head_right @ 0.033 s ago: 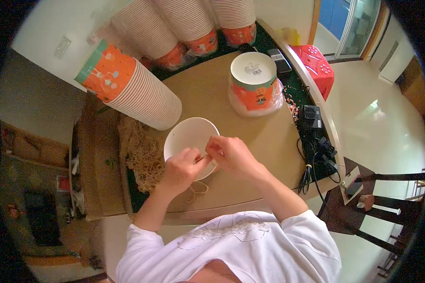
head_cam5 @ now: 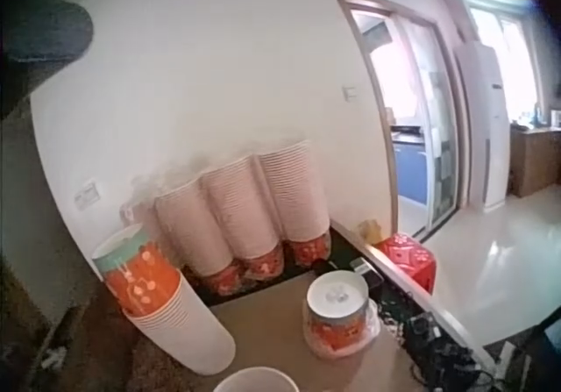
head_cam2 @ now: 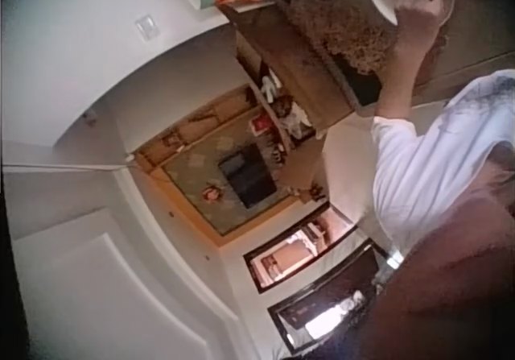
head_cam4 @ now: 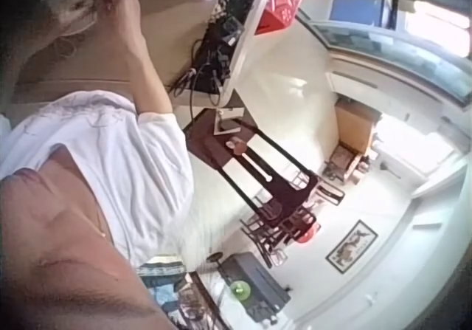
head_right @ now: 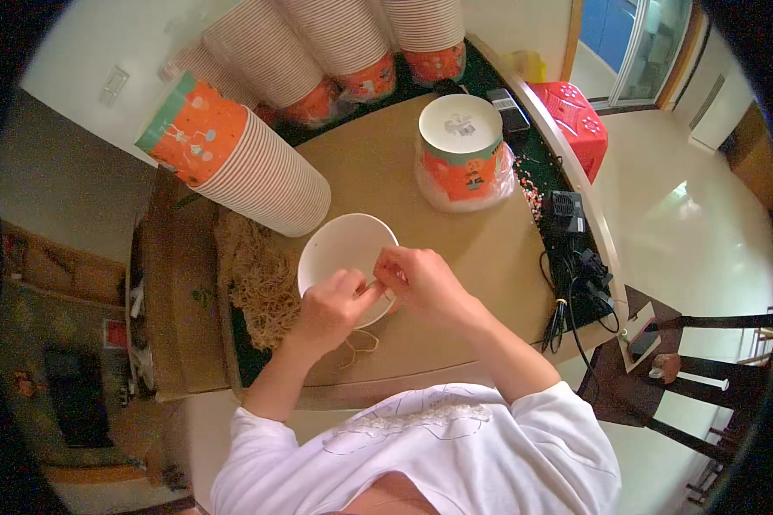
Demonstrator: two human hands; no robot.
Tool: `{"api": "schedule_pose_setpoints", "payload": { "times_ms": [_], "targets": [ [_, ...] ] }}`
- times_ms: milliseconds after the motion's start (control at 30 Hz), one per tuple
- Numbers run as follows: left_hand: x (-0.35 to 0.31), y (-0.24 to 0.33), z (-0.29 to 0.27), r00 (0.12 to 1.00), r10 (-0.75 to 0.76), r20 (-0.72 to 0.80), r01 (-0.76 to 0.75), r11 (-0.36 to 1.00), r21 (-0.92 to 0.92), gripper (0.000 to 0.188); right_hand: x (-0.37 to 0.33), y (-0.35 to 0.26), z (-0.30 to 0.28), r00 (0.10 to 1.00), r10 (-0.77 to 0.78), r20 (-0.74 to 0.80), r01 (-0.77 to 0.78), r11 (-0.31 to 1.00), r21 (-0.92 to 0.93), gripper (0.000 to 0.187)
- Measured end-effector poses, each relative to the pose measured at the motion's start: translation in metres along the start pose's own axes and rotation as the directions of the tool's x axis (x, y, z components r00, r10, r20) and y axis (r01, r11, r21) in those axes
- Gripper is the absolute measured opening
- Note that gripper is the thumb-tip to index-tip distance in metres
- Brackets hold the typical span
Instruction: Tying strings onto paper bowls in a packaging area.
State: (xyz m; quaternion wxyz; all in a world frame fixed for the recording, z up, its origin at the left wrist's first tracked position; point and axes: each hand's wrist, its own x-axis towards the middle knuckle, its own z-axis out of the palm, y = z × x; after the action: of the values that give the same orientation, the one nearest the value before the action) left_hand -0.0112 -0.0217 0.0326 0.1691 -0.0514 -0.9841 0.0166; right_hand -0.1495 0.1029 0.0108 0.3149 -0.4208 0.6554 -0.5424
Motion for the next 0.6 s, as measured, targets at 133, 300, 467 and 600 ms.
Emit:
{"api": "schedule_pose_setpoints", "payload": {
  "times_ms": [133,300,467,600],
  "targets": [
    [-0.002,-0.003,0.009,1.0,0.001,-0.03,-0.001,1.0,0.017,0.005,-0.004,0.002,0.002,1.0,0.017,0.013,-0.016,0.999,-0.035,0.009],
    [-0.007,-0.002,0.011,1.0,0.003,-0.029,-0.003,1.0,0.015,0.004,-0.008,0.003,0.006,0.998,-0.04,-0.039,0.038,0.999,-0.031,0.009],
    [-0.004,0.001,0.01,1.0,0.007,0.008,-0.007,1.0,0.016,0.006,-0.008,0.004,0.008,0.997,-0.062,-0.046,0.06,0.997,-0.042,0.009],
    [-0.007,0.007,0.011,0.938,-0.344,0.041,0.302,0.753,-0.584,0.006,-0.014,0.015,0.009,0.997,-0.059,-0.047,0.057,0.998,-0.038,0.007]
  ]
}}
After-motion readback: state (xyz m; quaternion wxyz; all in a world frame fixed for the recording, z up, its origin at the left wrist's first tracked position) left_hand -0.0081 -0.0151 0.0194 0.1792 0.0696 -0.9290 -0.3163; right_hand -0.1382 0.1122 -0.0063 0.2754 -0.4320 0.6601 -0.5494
